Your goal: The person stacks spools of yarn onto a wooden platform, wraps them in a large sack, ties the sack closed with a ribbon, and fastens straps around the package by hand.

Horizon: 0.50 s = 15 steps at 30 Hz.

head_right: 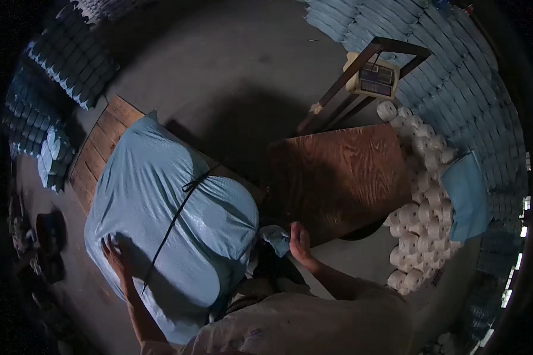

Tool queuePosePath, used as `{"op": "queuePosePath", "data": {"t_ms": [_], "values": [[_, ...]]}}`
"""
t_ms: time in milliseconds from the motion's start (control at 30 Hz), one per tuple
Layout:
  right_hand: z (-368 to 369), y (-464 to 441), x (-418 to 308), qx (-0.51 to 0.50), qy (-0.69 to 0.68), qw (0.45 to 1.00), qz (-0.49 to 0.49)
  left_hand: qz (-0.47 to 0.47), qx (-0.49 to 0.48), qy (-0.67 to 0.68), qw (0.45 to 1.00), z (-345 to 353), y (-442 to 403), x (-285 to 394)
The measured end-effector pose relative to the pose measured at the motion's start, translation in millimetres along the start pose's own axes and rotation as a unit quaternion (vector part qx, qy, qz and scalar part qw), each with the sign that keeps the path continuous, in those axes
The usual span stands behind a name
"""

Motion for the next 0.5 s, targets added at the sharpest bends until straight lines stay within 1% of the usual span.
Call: {"op": "queuePosePath", "data": {"t_ms": [33,67,100,133,200,233,267,300,367,400,500], "values": [[13,7,34,-0.051,-0.009,0.998,0.029,-0.007,-0.008,-0.038,0.999,-25,49,9],[32,11,61,-0.11,-0.016,0.993,0.045,-0.059,-0.045,-0.071,0.995,-26,94,-9],[54,13,78,-0.17,-0.013,0.985,0.041,-0.122,-0.079,-0.104,0.984,-26,138,-22],[80,11,88,-0.229,-0.003,0.973,0.029,-0.211,-0.115,-0.064,0.969,-33,169,-23],[126,9,97,-0.319,0.05,0.946,-0.022,-0.224,-0.064,0.003,0.972,-48,200,-5],[144,9,98,-0.346,0.087,0.933,-0.05,-0.23,-0.047,0.048,0.971,-47,204,-8],[161,10,103,-0.362,0.128,0.92,-0.078,-0.266,-0.053,0.064,0.96,-62,195,15],[169,8,106,-0.37,0.167,0.908,-0.102,-0.277,-0.056,0.03,0.959,-56,193,8],[188,2,114,-0.368,0.243,0.885,-0.145,-0.303,-0.053,0.034,0.951,-56,192,6],[191,-1,116,-0.363,0.277,0.875,-0.16,-0.295,-0.048,0.021,0.954,-52,195,0],[180,-19,122,-0.338,0.359,0.846,-0.201,-0.299,-0.046,0.029,0.953,-60,194,7]]}}
Point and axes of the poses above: each hand's wrist, its own y-axis away from the middle knuckle, its own z-axis out of the palm, x = y × z, the point moved 4 cm from there along -y, towards the middle knuckle, and after that the axes turned 6 degrees about -x, right-handed, at the moved point
